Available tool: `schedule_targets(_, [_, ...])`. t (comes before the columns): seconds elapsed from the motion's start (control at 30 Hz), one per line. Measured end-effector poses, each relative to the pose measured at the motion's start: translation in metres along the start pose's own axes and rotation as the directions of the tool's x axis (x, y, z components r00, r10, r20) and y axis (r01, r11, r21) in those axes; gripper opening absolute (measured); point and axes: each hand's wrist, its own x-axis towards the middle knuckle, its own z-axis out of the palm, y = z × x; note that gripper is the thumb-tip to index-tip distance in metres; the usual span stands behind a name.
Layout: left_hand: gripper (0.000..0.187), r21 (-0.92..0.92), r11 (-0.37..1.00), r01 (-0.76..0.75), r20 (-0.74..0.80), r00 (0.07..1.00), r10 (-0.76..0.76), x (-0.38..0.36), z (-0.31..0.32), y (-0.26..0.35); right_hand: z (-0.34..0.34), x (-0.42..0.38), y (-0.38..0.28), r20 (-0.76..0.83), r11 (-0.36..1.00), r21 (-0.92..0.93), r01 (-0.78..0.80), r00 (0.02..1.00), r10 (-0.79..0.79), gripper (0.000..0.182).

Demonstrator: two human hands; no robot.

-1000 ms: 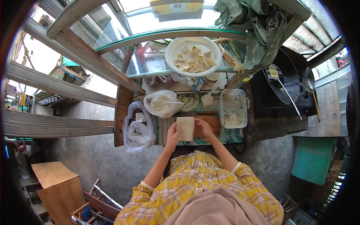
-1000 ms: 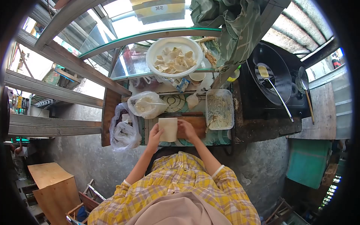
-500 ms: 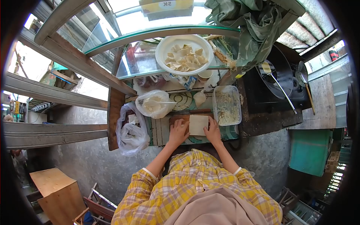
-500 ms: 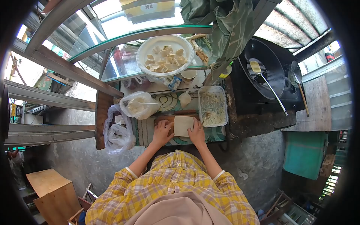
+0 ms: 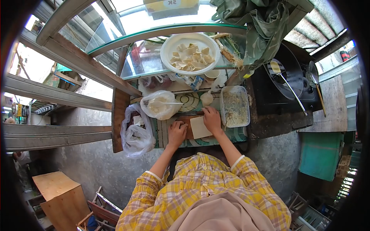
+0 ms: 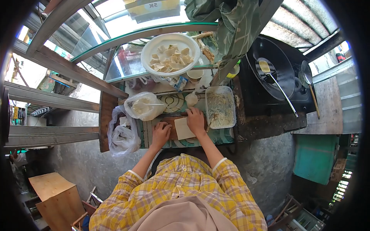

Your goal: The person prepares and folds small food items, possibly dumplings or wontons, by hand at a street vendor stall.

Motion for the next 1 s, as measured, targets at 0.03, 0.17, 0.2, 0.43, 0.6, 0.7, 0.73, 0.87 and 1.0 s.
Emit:
schedule_targets(0.03, [0.016,-0.027,1.0,-0.014,-0.001,1.0,0.014,0.001,-0.001,0.005,0.003,0.003,0.001,0.062,0.999,-0.04,-0.011,0.998,0.014,0.03])
schedule_targets(0.17, [0.009,-0.168,0.986,0.018,0.005,1.0,-0.017,0.0,-0.003,0.012,0.014,0.011,0.006,0.188,0.992,-0.123,0.02,0.982,0.004,0.023])
schedule_targets(0.2, [0.008,-0.217,0.975,0.048,0.015,0.999,-0.046,-0.002,-0.003,0.013,0.014,0.01,0.01,0.194,0.991,-0.129,0.039,0.981,-0.013,0.021])
schedule_targets(0.43, [0.008,-0.528,0.843,0.099,0.014,0.994,-0.108,-0.008,-0.009,0.013,0.02,0.014,0.022,0.248,0.995,-0.034,0.097,0.965,-0.086,0.019])
schedule_targets(0.6, [0.012,-0.481,0.868,0.121,0.092,0.992,-0.087,-0.013,-0.001,0.013,0.01,0.011,0.02,0.231,0.989,-0.074,0.131,0.967,-0.111,0.018])
schedule_targets(0.7, [0.03,-0.303,0.953,-0.017,0.08,0.996,0.043,-0.009,0.005,0.017,0.011,0.012,0.014,0.211,0.979,-0.16,0.126,0.973,-0.09,0.015])
schedule_targets(0.73, [0.041,-0.22,0.975,-0.008,0.121,0.992,0.036,-0.008,0.002,0.024,0.009,0.011,0.011,0.219,0.98,-0.177,0.093,0.974,-0.053,0.016])
schedule_targets(0.87, [0.081,0.079,0.997,-0.008,0.235,0.972,-0.011,-0.01,0.006,0.048,-0.002,-0.013,-0.01,0.213,0.976,-0.192,-0.104,0.966,0.145,0.016])
schedule_targets(1.0, [0.099,0.18,0.984,-0.014,0.266,0.963,-0.035,-0.009,0.015,0.05,-0.043,-0.059,-0.044,0.237,0.854,0.125,-0.504,0.851,0.468,0.021])
